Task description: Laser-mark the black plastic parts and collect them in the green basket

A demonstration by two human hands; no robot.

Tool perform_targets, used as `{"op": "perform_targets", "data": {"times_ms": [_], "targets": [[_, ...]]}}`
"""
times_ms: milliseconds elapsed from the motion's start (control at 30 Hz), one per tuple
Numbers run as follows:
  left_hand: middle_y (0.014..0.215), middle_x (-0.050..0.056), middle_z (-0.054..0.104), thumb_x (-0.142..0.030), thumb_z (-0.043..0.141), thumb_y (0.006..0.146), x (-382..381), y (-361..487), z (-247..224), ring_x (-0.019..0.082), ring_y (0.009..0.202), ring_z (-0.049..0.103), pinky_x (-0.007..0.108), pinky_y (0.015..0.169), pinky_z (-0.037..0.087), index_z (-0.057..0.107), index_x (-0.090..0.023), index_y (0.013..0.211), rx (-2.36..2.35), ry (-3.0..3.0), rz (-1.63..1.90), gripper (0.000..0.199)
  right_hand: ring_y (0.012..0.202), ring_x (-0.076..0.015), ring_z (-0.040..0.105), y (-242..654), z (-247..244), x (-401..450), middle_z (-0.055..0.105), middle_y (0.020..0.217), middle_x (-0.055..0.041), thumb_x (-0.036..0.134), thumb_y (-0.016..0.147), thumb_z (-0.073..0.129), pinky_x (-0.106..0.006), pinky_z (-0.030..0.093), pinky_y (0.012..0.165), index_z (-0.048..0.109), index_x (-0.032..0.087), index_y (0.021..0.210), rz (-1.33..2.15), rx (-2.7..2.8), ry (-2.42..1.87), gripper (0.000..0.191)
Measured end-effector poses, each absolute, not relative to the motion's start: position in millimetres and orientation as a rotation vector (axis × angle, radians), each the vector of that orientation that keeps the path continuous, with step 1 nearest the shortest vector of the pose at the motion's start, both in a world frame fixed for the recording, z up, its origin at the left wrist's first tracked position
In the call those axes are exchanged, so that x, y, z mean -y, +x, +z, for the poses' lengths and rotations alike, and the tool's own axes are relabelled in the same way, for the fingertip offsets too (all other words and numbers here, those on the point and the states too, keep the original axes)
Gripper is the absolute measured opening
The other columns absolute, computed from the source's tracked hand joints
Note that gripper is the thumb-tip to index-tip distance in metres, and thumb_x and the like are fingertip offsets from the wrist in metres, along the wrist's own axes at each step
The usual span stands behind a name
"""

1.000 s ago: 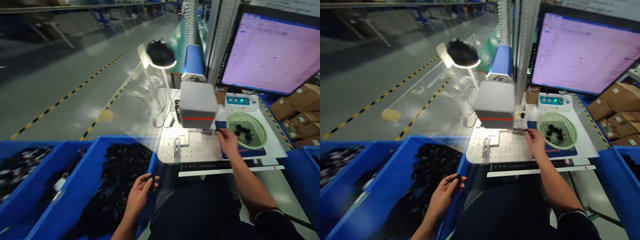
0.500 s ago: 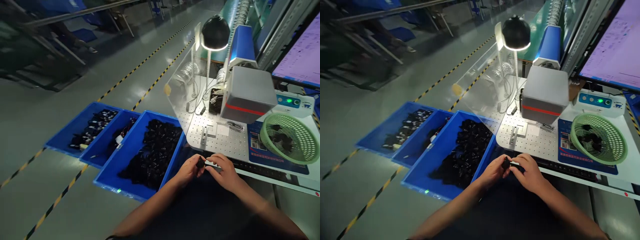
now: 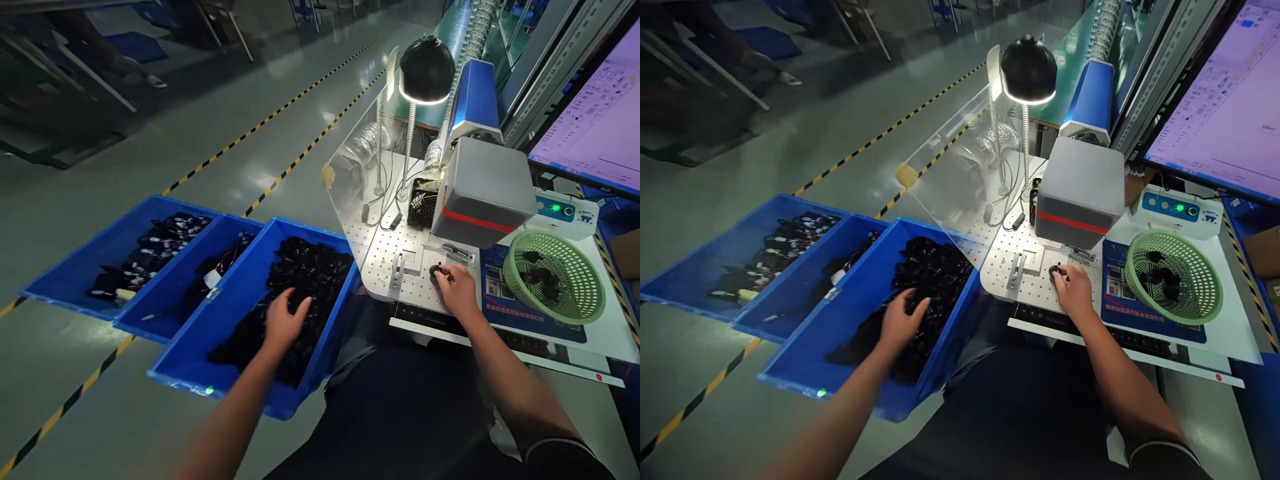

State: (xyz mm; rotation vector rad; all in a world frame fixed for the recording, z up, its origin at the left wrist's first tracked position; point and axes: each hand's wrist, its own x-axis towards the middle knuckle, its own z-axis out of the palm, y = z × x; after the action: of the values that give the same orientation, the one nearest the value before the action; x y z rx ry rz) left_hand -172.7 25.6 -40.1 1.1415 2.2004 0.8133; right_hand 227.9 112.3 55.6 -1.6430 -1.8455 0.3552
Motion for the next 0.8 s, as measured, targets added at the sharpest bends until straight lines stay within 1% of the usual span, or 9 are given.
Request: {"op": "perform_targets", "data": {"times_ms": [33, 67, 100, 200, 300, 367, 467, 600, 800], "targets": [[0.144, 0.024, 0.043, -0.064, 0.055, 0.078, -25, -200, -56, 0.042, 0.133, 0.038, 0.059, 0.108, 0.029, 0.042, -0.014, 0.144, -2.372, 1.048, 0.659, 0.084, 0.072, -0.0196, 0.057, 231, 52, -122, 0.065, 0.084, -0.0063, 0.039, 0.089, 0.055, -0.036, 0.048, 0.074, 0.071, 0.019, 0.092, 0.352, 1.868, -1.663, 0.026], [0.148, 0.027, 0.036, -0.070, 0.056, 0.075, -22, -225, -71, 0.048, 0.135, 0.034, 0.066, 0.106, 0.027, 0.034, -0.014, 0.150, -2.485, 0.911, 0.508, 0.096, 0.073, -0.0202, 0.058, 232, 48, -131, 0.066, 0.087, -0.0074, 0.038, 0.089, 0.055, -0.036, 0.048, 0.075, 0.071, 0.018, 0.093, 0.358, 1.887, -1.668, 0.026], [0.149, 0.029, 0.032, -0.074, 0.055, 0.072, -17, -247, -86, 0.052, 0.135, 0.032, 0.069, 0.103, 0.027, 0.028, -0.014, 0.152, -2.532, 0.809, 0.400, 0.104, 0.075, -0.0207, 0.059, 231, 45, -138, 0.066, 0.089, -0.0082, 0.037, 0.089, 0.055, -0.036, 0.048, 0.077, 0.072, 0.018, 0.094, 0.370, 1.902, -1.658, 0.026], [0.148, 0.036, 0.029, -0.079, 0.055, 0.066, -3, -287, -122, 0.055, 0.135, 0.030, 0.069, 0.104, 0.028, 0.022, -0.007, 0.154, -2.502, 0.636, 0.200, 0.118, 0.083, -0.0225, 0.060, 222, 40, -154, 0.066, 0.093, -0.0089, 0.033, 0.088, 0.056, -0.038, 0.048, 0.081, 0.072, 0.018, 0.094, 0.401, 1.898, -1.606, 0.023], [0.152, 0.036, 0.018, -0.086, 0.055, 0.056, -1, -283, -142, 0.058, 0.137, 0.024, 0.067, 0.106, 0.026, 0.023, -0.010, 0.154, -2.448, 0.601, 0.126, 0.128, 0.087, -0.0234, 0.060, 215, 37, -164, 0.065, 0.096, -0.0094, 0.030, 0.087, 0.056, -0.038, 0.049, 0.083, 0.072, 0.017, 0.096, 0.410, 1.860, -1.583, 0.023], [0.153, 0.035, 0.014, -0.089, 0.055, 0.051, -7, -265, -148, 0.059, 0.135, 0.025, 0.069, 0.104, 0.027, 0.020, -0.013, 0.154, -2.421, 0.603, 0.107, 0.133, 0.089, -0.0237, 0.060, 212, 35, -167, 0.064, 0.096, -0.0098, 0.030, 0.086, 0.056, -0.039, 0.049, 0.083, 0.072, 0.016, 0.097, 0.400, 1.841, -1.577, 0.024], [0.150, 0.037, 0.017, -0.087, 0.058, 0.049, -14, -240, -153, 0.060, 0.133, 0.028, 0.072, 0.098, 0.030, 0.016, -0.014, 0.155, -2.412, 0.654, 0.059, 0.136, 0.089, -0.0241, 0.060, 211, 31, -167, 0.064, 0.096, -0.0098, 0.031, 0.087, 0.056, -0.039, 0.049, 0.083, 0.071, 0.016, 0.099, 0.387, 1.803, -1.591, 0.025], [0.148, 0.037, 0.020, -0.088, 0.056, 0.050, -9, -231, -158, 0.062, 0.132, 0.026, 0.072, 0.090, 0.037, 0.021, -0.016, 0.153, -2.468, 0.678, 0.044, 0.130, 0.089, -0.0242, 0.060, 208, 28, -162, 0.064, 0.098, -0.0104, 0.032, 0.088, 0.056, -0.038, 0.049, 0.082, 0.070, 0.016, 0.097, 0.367, 1.740, -1.634, 0.023], [0.147, 0.037, 0.024, -0.086, 0.057, 0.050, -3, -237, -155, 0.062, 0.130, 0.029, 0.070, 0.091, 0.037, 0.030, -0.013, 0.148, -2.499, 0.680, 0.042, 0.124, 0.091, -0.0242, 0.059, 201, 25, -157, 0.064, 0.097, -0.0102, 0.029, 0.089, 0.055, -0.039, 0.047, 0.085, 0.068, 0.017, 0.092, 0.289, 1.700, -1.670, 0.018]]}}
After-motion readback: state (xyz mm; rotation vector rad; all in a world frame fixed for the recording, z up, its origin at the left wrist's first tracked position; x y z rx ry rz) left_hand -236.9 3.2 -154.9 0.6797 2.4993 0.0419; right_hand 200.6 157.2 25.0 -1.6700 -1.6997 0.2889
